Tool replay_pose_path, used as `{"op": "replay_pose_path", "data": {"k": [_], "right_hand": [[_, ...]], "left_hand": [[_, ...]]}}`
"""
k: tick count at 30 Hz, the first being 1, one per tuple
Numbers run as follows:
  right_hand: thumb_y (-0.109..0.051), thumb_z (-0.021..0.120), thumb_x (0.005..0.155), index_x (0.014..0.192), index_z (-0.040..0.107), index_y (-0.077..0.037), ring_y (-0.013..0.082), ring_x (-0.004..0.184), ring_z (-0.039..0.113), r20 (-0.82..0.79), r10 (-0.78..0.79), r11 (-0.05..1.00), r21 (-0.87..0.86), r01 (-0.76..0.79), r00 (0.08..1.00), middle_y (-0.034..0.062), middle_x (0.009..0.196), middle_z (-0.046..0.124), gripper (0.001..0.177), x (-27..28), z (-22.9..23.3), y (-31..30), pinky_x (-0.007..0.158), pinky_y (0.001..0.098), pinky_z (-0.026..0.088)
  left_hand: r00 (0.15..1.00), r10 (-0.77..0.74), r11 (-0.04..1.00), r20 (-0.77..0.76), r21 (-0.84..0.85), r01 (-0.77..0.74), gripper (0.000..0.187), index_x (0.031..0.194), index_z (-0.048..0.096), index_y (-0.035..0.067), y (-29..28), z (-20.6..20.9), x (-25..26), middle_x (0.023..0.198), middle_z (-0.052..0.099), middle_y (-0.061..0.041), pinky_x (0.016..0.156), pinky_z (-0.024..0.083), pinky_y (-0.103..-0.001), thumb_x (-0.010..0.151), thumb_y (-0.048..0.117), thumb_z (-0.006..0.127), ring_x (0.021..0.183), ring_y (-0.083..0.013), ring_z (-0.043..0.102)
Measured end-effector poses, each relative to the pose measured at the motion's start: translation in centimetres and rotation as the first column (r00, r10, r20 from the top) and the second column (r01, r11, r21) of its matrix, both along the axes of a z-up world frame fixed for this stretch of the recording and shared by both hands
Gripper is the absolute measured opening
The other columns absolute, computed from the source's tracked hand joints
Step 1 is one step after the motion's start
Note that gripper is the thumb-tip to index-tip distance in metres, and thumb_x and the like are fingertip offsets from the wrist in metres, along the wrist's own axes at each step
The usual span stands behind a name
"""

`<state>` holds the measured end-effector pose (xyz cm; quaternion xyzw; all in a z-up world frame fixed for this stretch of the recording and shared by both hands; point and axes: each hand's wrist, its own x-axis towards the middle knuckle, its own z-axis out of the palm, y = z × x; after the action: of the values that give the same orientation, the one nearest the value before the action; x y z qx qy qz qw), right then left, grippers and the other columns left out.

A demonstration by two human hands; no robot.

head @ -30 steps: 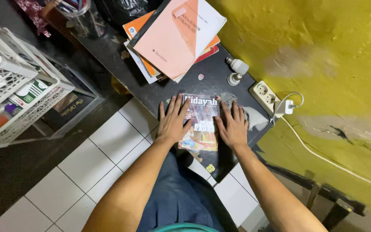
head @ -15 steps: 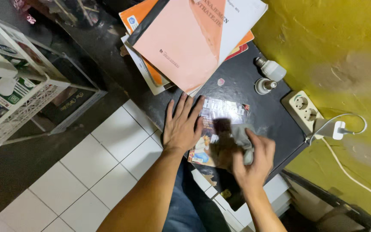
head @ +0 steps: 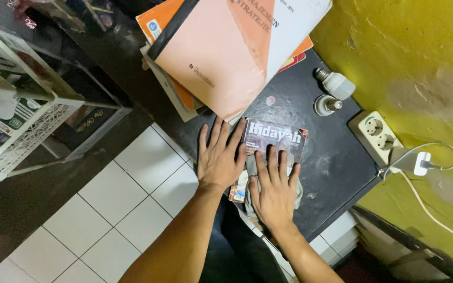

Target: The person cleans a stack of magazines and a book by hand using a cloth.

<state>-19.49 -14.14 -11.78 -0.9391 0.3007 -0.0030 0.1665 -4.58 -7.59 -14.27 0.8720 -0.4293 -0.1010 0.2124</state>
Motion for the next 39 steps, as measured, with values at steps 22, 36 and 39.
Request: {"op": "replay_pose_path", "data": {"k": [22, 36, 39], "right_hand": [[-0.017, 0.056, 0.096, 0.160, 0.040, -0.011, 0.0464, 0.156, 0.023, 0.104, -0.192, 0.964, -0.166, 0.207, 0.976, 0.0273, 0.167, 0.025, 0.067, 6.4, -2.8, -6.3, 0.120, 0.0700, 0.011], [-0.040, 0.066, 0.094, 0.146, 0.057, -0.014, 0.0421, 0.146, 0.037, 0.140, -0.028, 0.992, -0.117, 0.045, 0.990, 0.0213, 0.157, 0.044, 0.058, 5.5, -0.7, -6.2, 0.118, 0.0664, 0.019], [-0.039, 0.068, 0.094, 0.137, 0.062, -0.013, 0.0398, 0.136, 0.044, 0.158, -0.081, 0.986, -0.134, 0.102, 0.984, 0.0211, 0.144, 0.051, 0.051, 5.2, -0.8, -5.9, 0.116, 0.0658, 0.022]], "left_hand": [[0.999, -0.041, 0.996, 0.013, 0.081, 0.040, 0.064, 0.155, 0.043, 0.014, 0.4, -0.3, 0.2, 0.147, 0.049, -0.016, 0.120, 0.018, -0.059, 0.094, 0.028, 0.054, 0.147, -0.0329, 0.034], [0.999, -0.015, 0.999, 0.029, 0.031, 0.014, 0.070, 0.153, 0.043, 0.006, 0.5, -1.1, 0.0, 0.161, 0.042, -0.012, 0.122, 0.017, -0.054, 0.086, 0.023, 0.055, 0.153, -0.0273, 0.030], [1.000, -0.014, 1.000, 0.019, 0.012, 0.014, 0.069, 0.154, 0.043, 0.007, 0.3, -0.8, 0.1, 0.159, 0.043, -0.012, 0.124, 0.017, -0.054, 0.089, 0.024, 0.055, 0.153, -0.0278, 0.031]]}}
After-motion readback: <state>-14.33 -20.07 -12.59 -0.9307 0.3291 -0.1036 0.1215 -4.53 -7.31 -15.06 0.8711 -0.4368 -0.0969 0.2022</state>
